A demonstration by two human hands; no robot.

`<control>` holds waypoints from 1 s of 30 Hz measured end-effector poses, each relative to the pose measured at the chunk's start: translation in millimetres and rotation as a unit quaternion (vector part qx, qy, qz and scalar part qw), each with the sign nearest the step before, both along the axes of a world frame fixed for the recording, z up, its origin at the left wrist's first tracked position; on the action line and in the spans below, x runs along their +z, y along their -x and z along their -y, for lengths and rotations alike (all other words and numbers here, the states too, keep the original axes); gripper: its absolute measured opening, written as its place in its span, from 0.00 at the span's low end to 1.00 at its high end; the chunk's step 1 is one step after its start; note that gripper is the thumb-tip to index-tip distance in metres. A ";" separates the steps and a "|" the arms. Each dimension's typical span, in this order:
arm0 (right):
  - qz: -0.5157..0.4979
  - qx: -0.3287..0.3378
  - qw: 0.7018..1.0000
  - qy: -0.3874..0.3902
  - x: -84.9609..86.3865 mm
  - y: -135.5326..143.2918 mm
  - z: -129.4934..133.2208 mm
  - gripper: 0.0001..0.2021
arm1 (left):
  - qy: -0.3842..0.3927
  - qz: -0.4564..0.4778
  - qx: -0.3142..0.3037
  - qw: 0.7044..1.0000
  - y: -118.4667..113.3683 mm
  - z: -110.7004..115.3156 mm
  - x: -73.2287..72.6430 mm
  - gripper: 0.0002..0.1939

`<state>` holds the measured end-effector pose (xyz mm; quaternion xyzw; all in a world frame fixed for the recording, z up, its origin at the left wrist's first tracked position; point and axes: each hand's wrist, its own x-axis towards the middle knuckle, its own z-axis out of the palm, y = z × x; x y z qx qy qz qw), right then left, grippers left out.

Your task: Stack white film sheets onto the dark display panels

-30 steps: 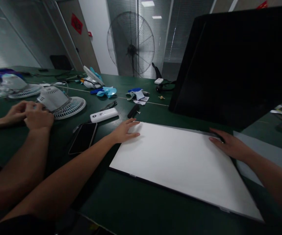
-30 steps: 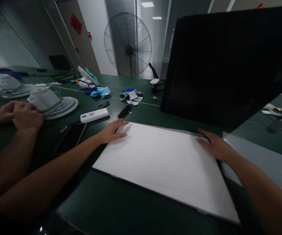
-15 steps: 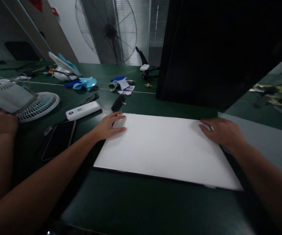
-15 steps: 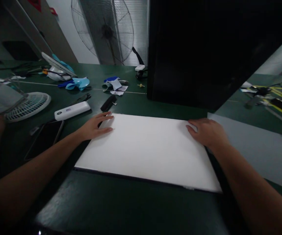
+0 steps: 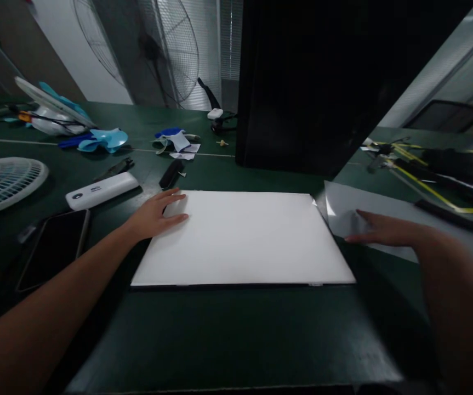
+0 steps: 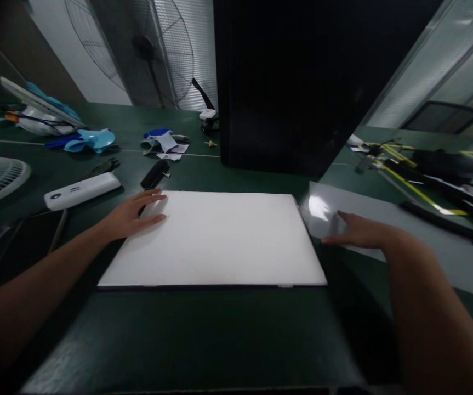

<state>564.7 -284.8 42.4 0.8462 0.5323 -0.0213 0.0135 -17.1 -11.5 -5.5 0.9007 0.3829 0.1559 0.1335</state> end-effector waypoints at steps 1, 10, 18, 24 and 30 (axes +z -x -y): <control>-0.019 -0.011 0.999 0.027 -4.5 1.2 7.2 0.43 | 0.000 -0.002 -0.002 1.000 0.3 -1.2 -1.1 0.48; -0.070 -0.050 0.994 0.070 8.0 13.5 15.8 0.31 | -0.002 -0.012 -0.005 1.000 1.3 -3.4 -1.1 0.48; -0.054 0.033 0.997 0.035 42.2 84.9 16.6 0.34 | -0.013 0.001 -0.024 1.000 3.4 -1.6 -0.2 0.45; -0.089 0.250 0.963 0.037 14.6 198.1 7.6 0.43 | -0.017 0.012 -0.034 0.999 4.3 2.0 4.5 0.40; -0.125 0.422 0.895 -0.069 6.6 243.3 13.4 0.38 | -0.008 0.020 -0.035 0.999 7.9 4.2 5.6 0.36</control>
